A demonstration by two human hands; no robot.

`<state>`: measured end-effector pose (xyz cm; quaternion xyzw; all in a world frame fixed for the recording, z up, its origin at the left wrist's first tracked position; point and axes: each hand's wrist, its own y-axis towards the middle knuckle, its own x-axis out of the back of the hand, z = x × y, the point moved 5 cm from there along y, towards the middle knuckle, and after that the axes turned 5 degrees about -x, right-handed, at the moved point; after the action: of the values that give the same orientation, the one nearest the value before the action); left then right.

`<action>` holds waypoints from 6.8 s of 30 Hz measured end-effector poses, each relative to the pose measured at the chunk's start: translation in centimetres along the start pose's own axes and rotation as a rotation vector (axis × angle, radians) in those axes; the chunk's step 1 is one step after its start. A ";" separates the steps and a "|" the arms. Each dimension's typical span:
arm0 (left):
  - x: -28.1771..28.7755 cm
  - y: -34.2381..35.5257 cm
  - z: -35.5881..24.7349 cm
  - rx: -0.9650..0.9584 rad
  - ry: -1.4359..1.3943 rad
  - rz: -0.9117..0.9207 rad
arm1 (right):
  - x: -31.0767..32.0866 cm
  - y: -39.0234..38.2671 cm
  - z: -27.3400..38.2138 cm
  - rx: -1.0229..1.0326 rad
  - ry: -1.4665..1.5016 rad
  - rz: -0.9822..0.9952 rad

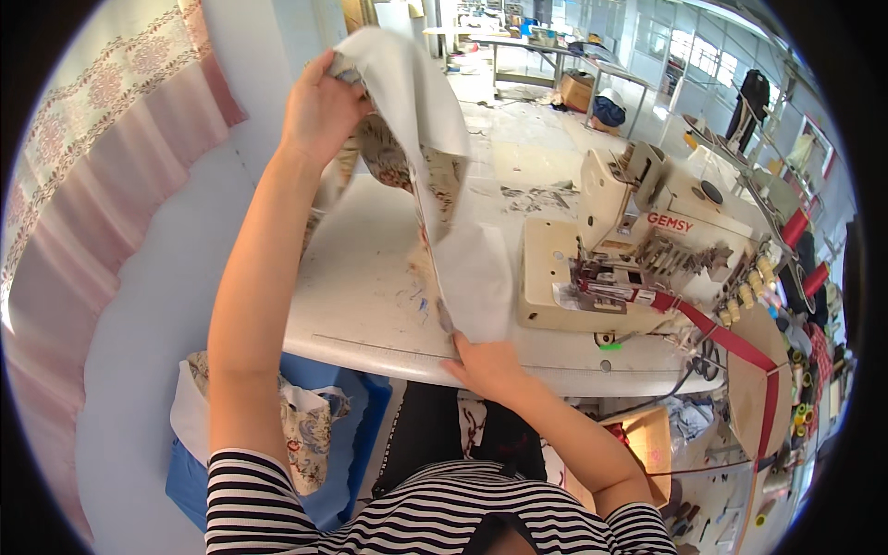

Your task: The person sews a floral fabric piece using a GEMSY overlock machine, attaching a red ribbon trim to the edges. They use scissors to cut threads and adjust the fabric as it moves through the machine.

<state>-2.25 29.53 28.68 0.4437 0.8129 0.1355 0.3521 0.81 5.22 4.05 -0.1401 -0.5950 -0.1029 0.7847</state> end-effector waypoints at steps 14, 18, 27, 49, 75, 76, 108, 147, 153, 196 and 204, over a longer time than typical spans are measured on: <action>21.3 -24.3 2.6 0.133 1.859 -0.255 | -0.7 0.9 -3.1 0.048 0.375 -0.422; 6.5 -21.4 5.0 -0.145 1.462 0.431 | -1.5 1.2 1.8 0.462 0.376 -0.515; 6.5 -16.7 12.1 -0.399 1.842 0.593 | -2.7 4.4 6.9 0.518 -0.069 -0.212; -10.3 -10.6 29.6 -0.372 1.344 0.571 | 3.0 -12.0 -13.0 -0.379 0.919 -0.819; -13.8 -16.2 25.6 -0.331 1.253 0.723 | 0.8 -7.6 -18.9 -0.316 1.580 -0.440; -13.9 -16.2 25.7 -0.338 1.262 0.711 | 0.8 -7.5 -19.0 -0.318 1.579 -0.448; -12.1 -13.2 27.4 -0.302 1.104 0.783 | 0.6 -6.8 -19.2 -0.370 1.468 -0.360; -11.2 -11.8 24.1 -0.207 1.081 0.843 | -1.4 -4.8 -18.6 -0.186 1.975 0.176; -14.7 -22.4 21.2 -0.232 1.265 1.290 | -2.6 -3.9 -19.5 -0.090 1.562 0.195; -15.3 -19.3 21.6 -0.287 1.315 0.869 | -3.1 -8.3 -15.0 -0.149 1.891 0.254; -11.7 -16.8 24.4 -0.099 1.136 0.798 | -4.3 -7.9 -16.3 -0.123 1.850 0.250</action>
<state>8.34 8.19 7.60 0.5524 0.6388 0.5028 -0.1845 11.76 -7.81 -3.41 -0.1069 0.2917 -0.1199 0.9429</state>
